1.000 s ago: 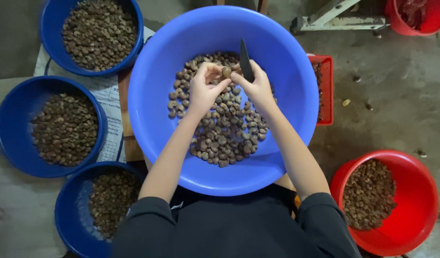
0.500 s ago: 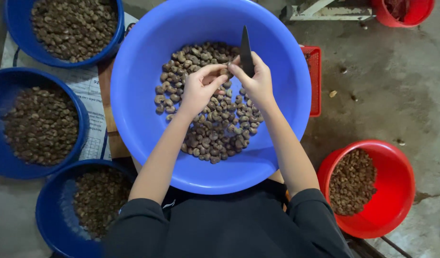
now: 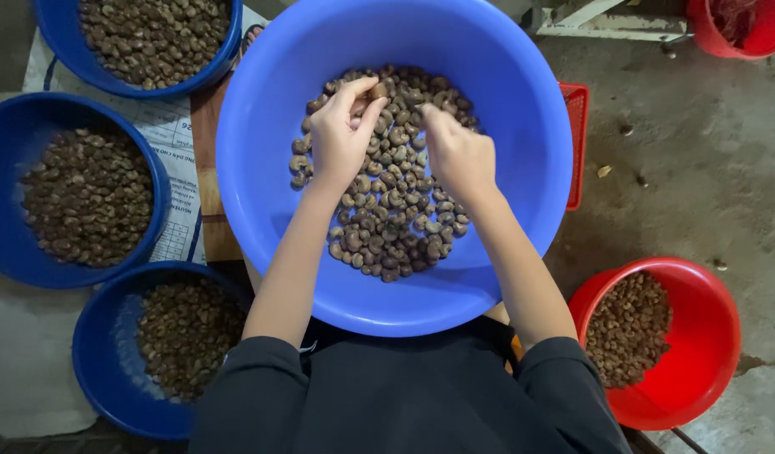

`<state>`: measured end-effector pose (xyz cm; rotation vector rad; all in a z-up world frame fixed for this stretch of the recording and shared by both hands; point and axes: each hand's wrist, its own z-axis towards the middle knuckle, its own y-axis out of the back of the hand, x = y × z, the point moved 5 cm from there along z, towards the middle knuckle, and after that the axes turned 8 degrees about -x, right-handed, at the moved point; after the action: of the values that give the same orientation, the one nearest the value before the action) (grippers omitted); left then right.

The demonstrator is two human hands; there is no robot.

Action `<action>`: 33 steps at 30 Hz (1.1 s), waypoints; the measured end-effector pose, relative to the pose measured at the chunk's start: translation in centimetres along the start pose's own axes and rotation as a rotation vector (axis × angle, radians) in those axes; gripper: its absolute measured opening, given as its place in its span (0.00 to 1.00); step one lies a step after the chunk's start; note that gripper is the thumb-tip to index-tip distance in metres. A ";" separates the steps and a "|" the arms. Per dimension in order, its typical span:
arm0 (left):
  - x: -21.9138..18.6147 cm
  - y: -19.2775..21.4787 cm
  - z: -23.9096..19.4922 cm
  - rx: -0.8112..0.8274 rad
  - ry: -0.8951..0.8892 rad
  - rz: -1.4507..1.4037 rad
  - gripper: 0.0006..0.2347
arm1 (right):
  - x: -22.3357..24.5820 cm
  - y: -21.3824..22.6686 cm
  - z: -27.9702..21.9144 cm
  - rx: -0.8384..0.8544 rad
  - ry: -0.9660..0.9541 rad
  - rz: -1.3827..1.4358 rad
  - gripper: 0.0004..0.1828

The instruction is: The person sits with a large blue basin of cashew nuts on their lap and uses a knife to peel the outer skin off individual nuts. They pick up a nut, scrape the skin with the knife, and drop the peeled nut into a red basket to the right.

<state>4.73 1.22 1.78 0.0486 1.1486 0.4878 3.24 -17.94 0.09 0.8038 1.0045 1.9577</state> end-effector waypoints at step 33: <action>-1.5 -1.1 -0.4 0.192 0.323 -0.503 0.09 | -2.1 0.9 0.3 0.185 -0.254 0.126 0.09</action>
<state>4.26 -0.45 2.62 -0.1557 1.4635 -0.0668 4.18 -20.02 0.65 1.2125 1.0101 1.8265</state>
